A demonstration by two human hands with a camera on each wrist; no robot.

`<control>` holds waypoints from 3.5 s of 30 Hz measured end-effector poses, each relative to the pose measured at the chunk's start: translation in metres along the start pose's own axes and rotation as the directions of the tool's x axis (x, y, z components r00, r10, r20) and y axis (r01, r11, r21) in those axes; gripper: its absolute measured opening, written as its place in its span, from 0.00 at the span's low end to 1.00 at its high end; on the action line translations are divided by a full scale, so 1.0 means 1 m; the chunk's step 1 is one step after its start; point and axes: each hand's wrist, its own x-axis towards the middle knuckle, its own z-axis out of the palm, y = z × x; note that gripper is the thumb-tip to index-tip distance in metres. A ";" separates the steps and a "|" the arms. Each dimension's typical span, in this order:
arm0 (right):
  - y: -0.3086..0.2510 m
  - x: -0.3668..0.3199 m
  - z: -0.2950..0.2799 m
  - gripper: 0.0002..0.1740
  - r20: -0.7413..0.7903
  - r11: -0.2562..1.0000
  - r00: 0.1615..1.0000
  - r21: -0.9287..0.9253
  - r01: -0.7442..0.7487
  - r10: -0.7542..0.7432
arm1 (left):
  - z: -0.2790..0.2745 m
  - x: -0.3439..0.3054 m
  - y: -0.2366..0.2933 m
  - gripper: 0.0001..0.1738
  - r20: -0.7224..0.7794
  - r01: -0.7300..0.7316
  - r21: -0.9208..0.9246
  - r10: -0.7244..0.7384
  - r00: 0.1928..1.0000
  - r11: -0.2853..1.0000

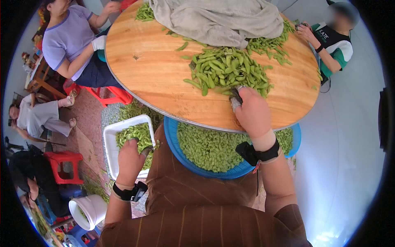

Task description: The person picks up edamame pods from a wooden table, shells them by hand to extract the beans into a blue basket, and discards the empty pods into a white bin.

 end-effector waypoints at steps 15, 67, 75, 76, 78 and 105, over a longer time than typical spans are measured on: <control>0.004 -0.054 -0.052 0.09 0.217 0.874 0.955 0.398 -0.278 0.205 | -0.006 0.050 0.184 0.16 -0.212 -0.615 -0.422 0.587 0.781 0.666; -0.005 -0.134 -0.027 0.08 0.693 0.146 0.682 0.669 -0.729 0.234 | 0.019 0.030 0.169 0.05 0.616 0.373 -0.743 0.352 0.704 0.556; 0.006 -0.133 -0.010 0.12 0.241 0.892 0.933 0.304 -0.334 0.268 | 0.023 0.027 0.169 0.03 0.467 0.040 -0.702 0.418 0.780 0.711; 0.006 -0.134 -0.009 0.11 0.118 0.958 0.966 0.143 -0.248 0.232 | 0.022 0.027 0.168 0.03 0.456 -0.005 -0.653 0.399 0.795 0.757; -0.001 -0.132 -0.018 0.11 0.116 0.958 0.969 0.162 -0.235 0.218 | 0.027 0.027 0.164 0.03 0.391 -0.125 -0.588 0.417 0.820 0.799; 0.045 -0.001 -0.015 0.12 -0.126 0.992 0.986 -0.040 -0.117 0.112 | -0.021 0.016 0.056 0.15 0.228 -0.153 -0.021 0.154 0.962 0.988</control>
